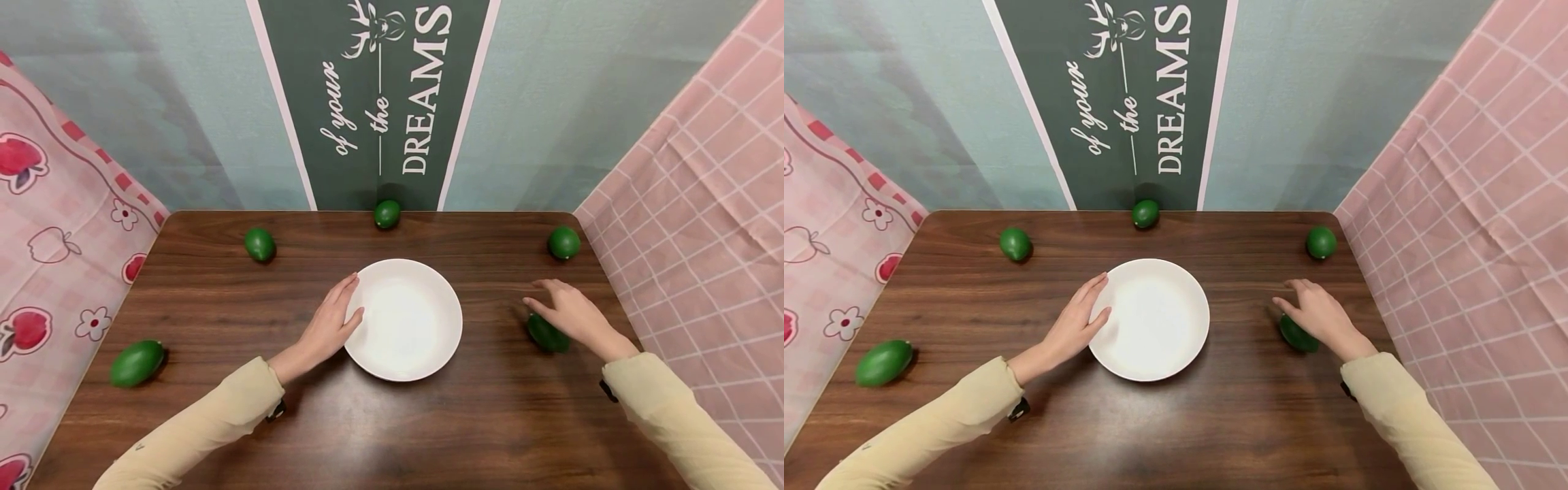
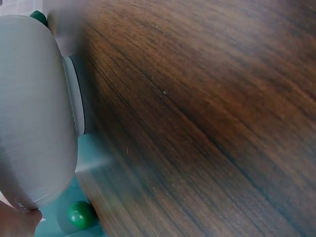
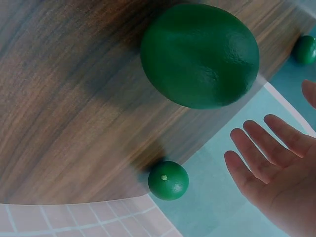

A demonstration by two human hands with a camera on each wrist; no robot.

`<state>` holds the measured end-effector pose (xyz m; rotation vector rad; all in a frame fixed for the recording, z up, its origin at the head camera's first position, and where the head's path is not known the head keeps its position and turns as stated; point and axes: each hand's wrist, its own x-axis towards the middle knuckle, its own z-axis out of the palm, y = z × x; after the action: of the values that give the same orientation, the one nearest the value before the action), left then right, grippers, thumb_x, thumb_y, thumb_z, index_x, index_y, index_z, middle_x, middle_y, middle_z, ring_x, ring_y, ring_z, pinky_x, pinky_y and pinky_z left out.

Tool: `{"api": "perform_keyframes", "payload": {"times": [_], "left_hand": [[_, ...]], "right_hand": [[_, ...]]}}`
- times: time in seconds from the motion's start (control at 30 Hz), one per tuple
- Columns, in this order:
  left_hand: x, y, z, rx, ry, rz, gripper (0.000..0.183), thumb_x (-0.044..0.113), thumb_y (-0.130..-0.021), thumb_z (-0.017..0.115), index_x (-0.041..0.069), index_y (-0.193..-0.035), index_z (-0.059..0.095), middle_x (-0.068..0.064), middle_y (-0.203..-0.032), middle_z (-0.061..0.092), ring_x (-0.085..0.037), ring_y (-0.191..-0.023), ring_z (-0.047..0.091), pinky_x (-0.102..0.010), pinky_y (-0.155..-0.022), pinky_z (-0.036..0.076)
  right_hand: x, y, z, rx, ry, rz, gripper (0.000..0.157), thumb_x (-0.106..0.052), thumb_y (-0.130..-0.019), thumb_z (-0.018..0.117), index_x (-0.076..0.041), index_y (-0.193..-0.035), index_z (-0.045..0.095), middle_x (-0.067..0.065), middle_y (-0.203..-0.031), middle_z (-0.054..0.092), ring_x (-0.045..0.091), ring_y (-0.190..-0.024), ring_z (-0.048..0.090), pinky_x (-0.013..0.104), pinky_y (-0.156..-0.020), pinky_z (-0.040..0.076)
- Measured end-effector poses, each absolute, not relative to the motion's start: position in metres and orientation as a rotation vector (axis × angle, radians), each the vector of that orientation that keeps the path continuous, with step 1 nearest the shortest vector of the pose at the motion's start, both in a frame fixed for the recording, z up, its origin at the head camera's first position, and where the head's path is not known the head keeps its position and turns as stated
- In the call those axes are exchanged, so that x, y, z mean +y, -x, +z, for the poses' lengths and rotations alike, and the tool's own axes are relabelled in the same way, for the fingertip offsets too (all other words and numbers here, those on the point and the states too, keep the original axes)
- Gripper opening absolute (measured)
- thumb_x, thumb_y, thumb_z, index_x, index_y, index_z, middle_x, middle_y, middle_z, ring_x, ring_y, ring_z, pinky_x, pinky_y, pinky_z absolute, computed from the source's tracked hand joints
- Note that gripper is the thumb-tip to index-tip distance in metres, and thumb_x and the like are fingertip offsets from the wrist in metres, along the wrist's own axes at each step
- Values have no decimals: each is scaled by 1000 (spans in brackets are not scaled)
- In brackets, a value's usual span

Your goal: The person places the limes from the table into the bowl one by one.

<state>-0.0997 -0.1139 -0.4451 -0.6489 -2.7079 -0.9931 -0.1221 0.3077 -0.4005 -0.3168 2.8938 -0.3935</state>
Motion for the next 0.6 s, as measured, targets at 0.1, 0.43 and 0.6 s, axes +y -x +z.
{"api": "perform_keyframes", "payload": {"times": [0.1, 0.43, 0.6], "left_hand": [[-114, 99, -445, -2722, 642, -1003, 51, 13, -88, 55, -6, -133, 40, -15, -140, 37, -28, -127, 35, -40, -103, 31], [-114, 99, -448, -2711, 653, -1003, 46, 11, -92, 48, -7, -134, 38, -16, -140, 36, -27, -129, 34, -41, -104, 30], [-114, 99, -448, -2714, 654, -1000, 46, 10, -92, 48, -7, -134, 38, -16, -140, 36, -26, -129, 33, -40, -105, 29]], "right_hand": [[308, 120, -402, 2889, 300, -384, 71, -50, -93, 40, 12, -128, 41, 35, -126, 42, 50, -113, 41, 60, -87, 36], [313, 114, -408, 2885, 294, -406, 69, -46, -93, 44, 12, -129, 40, 35, -125, 43, 50, -111, 43, 60, -85, 38], [316, 112, -413, 2867, 298, -428, 66, -42, -93, 46, 13, -128, 40, 36, -125, 42, 50, -110, 43, 60, -84, 38]]}}
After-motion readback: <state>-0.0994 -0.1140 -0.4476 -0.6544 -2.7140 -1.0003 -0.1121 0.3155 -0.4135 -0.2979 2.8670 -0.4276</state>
